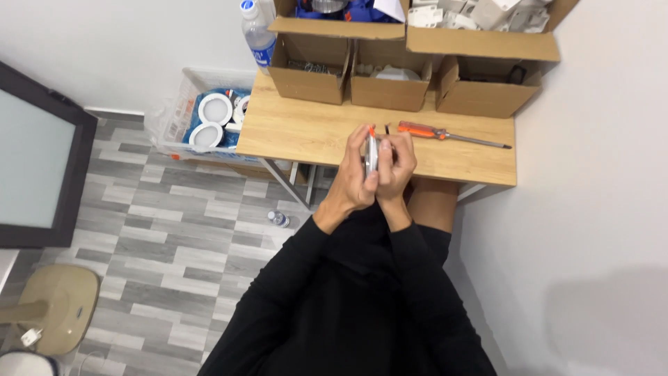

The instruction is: Assembling LED downlight fixtures by combining the LED board, housing, diffuser, and trim ring, using a screwdriver for fastening.

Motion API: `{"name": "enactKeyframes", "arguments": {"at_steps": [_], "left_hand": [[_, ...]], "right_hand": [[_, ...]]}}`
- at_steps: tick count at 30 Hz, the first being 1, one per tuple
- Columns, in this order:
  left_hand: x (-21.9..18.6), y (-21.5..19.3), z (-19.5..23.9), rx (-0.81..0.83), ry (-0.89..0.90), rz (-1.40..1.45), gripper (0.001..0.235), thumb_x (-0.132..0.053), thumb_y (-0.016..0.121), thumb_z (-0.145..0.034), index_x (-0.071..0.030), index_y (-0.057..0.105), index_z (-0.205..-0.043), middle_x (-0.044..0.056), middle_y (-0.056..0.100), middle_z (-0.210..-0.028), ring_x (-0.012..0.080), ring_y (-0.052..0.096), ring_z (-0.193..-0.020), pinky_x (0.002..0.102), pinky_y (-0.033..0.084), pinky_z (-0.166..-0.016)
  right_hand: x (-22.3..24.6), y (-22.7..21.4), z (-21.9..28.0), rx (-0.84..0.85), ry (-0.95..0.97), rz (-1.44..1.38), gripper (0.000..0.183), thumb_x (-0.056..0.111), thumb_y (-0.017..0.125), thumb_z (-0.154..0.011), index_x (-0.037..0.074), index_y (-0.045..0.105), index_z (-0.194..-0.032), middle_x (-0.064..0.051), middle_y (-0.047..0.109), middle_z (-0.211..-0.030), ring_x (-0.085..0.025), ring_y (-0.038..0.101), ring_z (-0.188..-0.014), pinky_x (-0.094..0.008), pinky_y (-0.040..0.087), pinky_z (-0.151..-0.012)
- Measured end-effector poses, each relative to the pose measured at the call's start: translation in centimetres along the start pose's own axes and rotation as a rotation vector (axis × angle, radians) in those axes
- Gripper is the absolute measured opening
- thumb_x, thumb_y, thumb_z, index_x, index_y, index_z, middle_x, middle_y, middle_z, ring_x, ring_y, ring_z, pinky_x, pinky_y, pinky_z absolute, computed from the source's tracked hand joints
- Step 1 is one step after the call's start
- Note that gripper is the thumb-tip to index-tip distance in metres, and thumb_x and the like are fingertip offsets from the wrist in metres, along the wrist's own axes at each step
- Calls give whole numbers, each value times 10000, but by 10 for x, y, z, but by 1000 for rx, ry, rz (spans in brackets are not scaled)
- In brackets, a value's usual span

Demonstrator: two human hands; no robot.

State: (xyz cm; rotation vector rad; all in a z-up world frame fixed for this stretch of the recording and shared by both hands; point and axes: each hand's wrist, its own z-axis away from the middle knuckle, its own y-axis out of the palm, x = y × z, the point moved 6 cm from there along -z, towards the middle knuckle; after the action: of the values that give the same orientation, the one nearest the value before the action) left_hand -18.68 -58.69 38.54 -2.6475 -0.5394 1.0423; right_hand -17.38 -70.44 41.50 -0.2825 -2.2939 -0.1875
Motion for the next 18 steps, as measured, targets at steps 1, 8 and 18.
{"name": "enactKeyframes", "arguments": {"at_steps": [1, 8, 18], "left_hand": [[1, -2, 0, 3, -15, -4, 914, -635, 320, -1030, 27, 300, -1660, 279, 439, -1616, 452, 517, -1493, 508, 473, -1228], [36, -22, -2, -99, -387, 434, 740, -548, 207, -1117, -38, 370, -1628, 271, 592, -1531, 435, 668, -1342, 500, 594, -1068], [140, -1, 22, -421, -875, 1245, 699, -695, 340, -1127, -174, 434, -1583, 296, 539, -1606, 561, 639, -1364, 618, 627, -1062]], "right_hand": [[-1, 1, -2, 6, 14, -2, 247, 244, 620, -1063, 49, 763, -1012, -89, 604, -894, -244, 613, -826, -335, 496, -776], [-19, 7, -19, 61, -268, 104, 201, 205, 668, -1052, 43, 780, -1010, -84, 649, -942, -307, 692, -832, -378, 564, -766], [-65, 14, -38, 99, -149, 153, 151, 161, 673, -1098, 66, 787, -1075, -96, 700, -987, -306, 725, -868, -374, 572, -764]]}}
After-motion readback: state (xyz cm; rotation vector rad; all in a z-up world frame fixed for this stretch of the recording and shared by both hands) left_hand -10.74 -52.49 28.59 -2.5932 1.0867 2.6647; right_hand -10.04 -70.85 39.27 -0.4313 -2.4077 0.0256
